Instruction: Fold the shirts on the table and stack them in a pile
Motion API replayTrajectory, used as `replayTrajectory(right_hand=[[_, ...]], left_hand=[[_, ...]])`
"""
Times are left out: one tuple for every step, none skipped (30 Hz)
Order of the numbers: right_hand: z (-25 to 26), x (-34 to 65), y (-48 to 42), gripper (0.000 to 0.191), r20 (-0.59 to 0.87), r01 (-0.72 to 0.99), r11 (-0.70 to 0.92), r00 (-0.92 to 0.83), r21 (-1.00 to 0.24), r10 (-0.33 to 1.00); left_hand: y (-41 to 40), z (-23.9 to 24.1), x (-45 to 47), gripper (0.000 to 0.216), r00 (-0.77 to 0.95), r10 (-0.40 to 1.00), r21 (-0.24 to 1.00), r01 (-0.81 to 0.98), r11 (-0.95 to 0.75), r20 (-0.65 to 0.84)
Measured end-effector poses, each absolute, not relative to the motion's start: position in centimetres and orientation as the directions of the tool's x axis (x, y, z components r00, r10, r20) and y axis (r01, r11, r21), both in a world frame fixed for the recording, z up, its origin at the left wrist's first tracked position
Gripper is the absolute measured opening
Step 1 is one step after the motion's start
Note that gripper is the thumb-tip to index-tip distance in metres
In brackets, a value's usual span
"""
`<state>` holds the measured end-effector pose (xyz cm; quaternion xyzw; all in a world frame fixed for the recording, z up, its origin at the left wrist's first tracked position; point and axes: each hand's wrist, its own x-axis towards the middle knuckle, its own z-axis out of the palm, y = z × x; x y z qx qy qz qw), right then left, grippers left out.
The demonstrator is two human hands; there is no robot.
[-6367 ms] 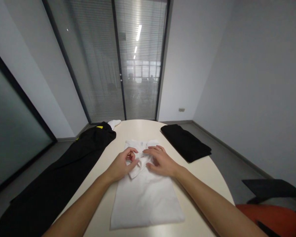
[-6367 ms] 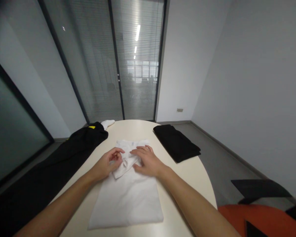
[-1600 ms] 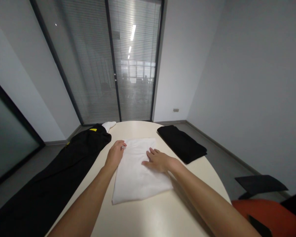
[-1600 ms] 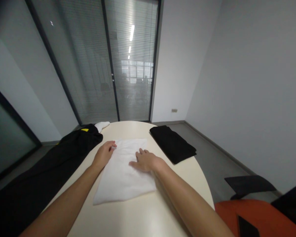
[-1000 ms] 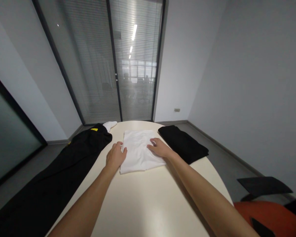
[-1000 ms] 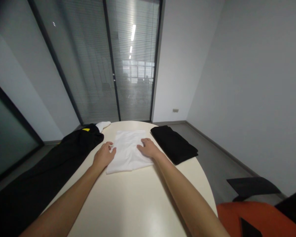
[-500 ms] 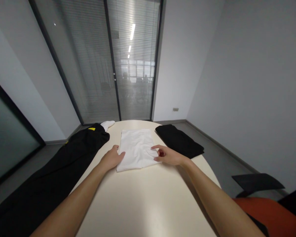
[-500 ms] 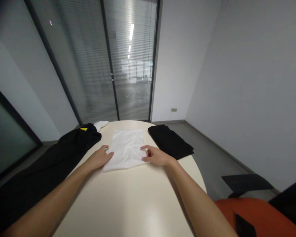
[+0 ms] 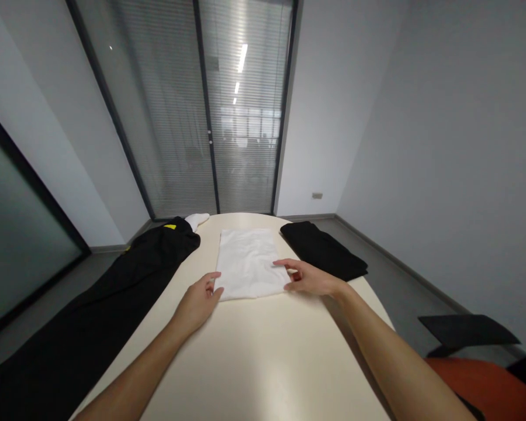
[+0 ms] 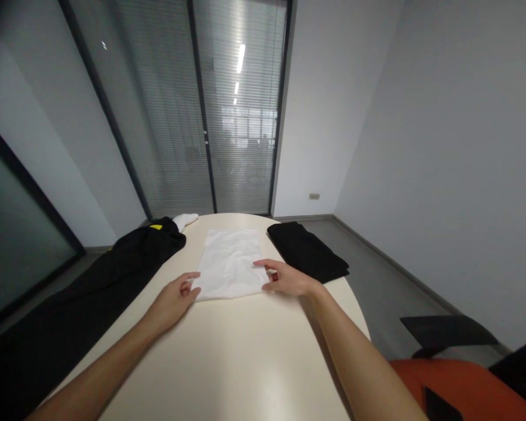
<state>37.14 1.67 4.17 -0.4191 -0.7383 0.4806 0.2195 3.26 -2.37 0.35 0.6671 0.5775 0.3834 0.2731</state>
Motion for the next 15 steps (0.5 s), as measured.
replayTrajectory(right_hand=[[4.2,37.1,1.7,0.064,-0.071,0.41,0.188,-0.539,-0.893,0.84],[4.2,37.1,1.8,0.059,-0.061,0.406,0.187,-0.525,-0.894,0.849],[4.2,37.1,1.9,0.055,-0.053,0.4,0.183,-0.511,-0.898,0.858],[4.1,37.0,2.0,0.054,-0.05,0.393,0.173,-0.496,-0.903,0.867],[4.0,37.0,2.1,0.054,-0.055,0.39,0.157,-0.481,-0.907,0.875],[3.9,37.0,2.2,0.055,-0.069,0.395,0.136,-0.463,-0.908,0.884],[3.7,37.0,2.3,0.055,-0.089,0.411,0.115,-0.445,-0.904,0.891],[3.6,37.0,2.3,0.054,-0.108,0.434,0.101,-0.431,-0.895,0.896],[3.5,37.1,2.3,0.052,-0.127,0.461,0.089,-0.417,-0.883,0.9],[3.4,37.1,2.3,0.05,-0.148,0.489,0.077,-0.405,-0.869,0.902],[3.4,37.1,2.3,0.047,-0.168,0.516,0.066,-0.395,-0.854,0.903],[3.4,37.2,2.2,0.044,-0.183,0.542,0.062,-0.386,-0.838,0.904],[3.5,37.2,2.2,0.042,-0.19,0.571,0.068,-0.38,-0.818,0.905],[3.6,37.2,2.1,0.039,-0.185,0.607,0.093,-0.38,-0.79,0.906],[3.9,37.1,1.9,0.036,-0.164,0.647,0.139,-0.386,-0.75,0.908]], left_hand=[[-2.4,0.7,3.2,0.043,0.025,0.976,0.799,0.57,-0.193,0.217],[-2.4,1.0,3.1,0.039,0.01,0.97,0.793,0.574,-0.203,0.241],[-2.5,1.3,3.1,0.036,-0.008,0.966,0.794,0.572,-0.207,0.257],[-2.5,1.4,3.0,0.034,-0.013,0.968,0.798,0.568,-0.2,0.251],[-2.6,1.5,2.9,0.033,0.002,0.974,0.802,0.568,-0.186,0.225],[-2.6,1.5,2.9,0.031,0.034,0.982,0.799,0.577,-0.171,0.186],[-2.7,1.4,2.8,0.03,0.069,0.987,0.787,0.597,-0.156,0.143],[-2.7,1.3,2.7,0.029,0.1,0.989,0.764,0.628,-0.147,0.108],[-2.8,1.1,2.7,0.027,0.123,0.989,0.734,0.664,-0.146,0.086],[-2.9,1.1,2.7,0.026,0.134,0.988,0.699,0.699,-0.149,0.077],[-3.0,1.1,2.7,0.025,0.136,0.988,0.666,0.731,-0.151,0.076],[-3.2,1.2,2.7,0.025,0.138,0.988,0.634,0.758,-0.152,0.071],[-3.3,1.4,2.7,0.024,0.144,0.988,0.604,0.783,-0.152,0.061],[-3.5,1.7,2.8,0.024,0.15,0.988,0.574,0.805,-0.15,0.049],[-3.6,2.0,2.8,0.024,0.155,0.987,0.545,0.825,-0.149,0.036]])
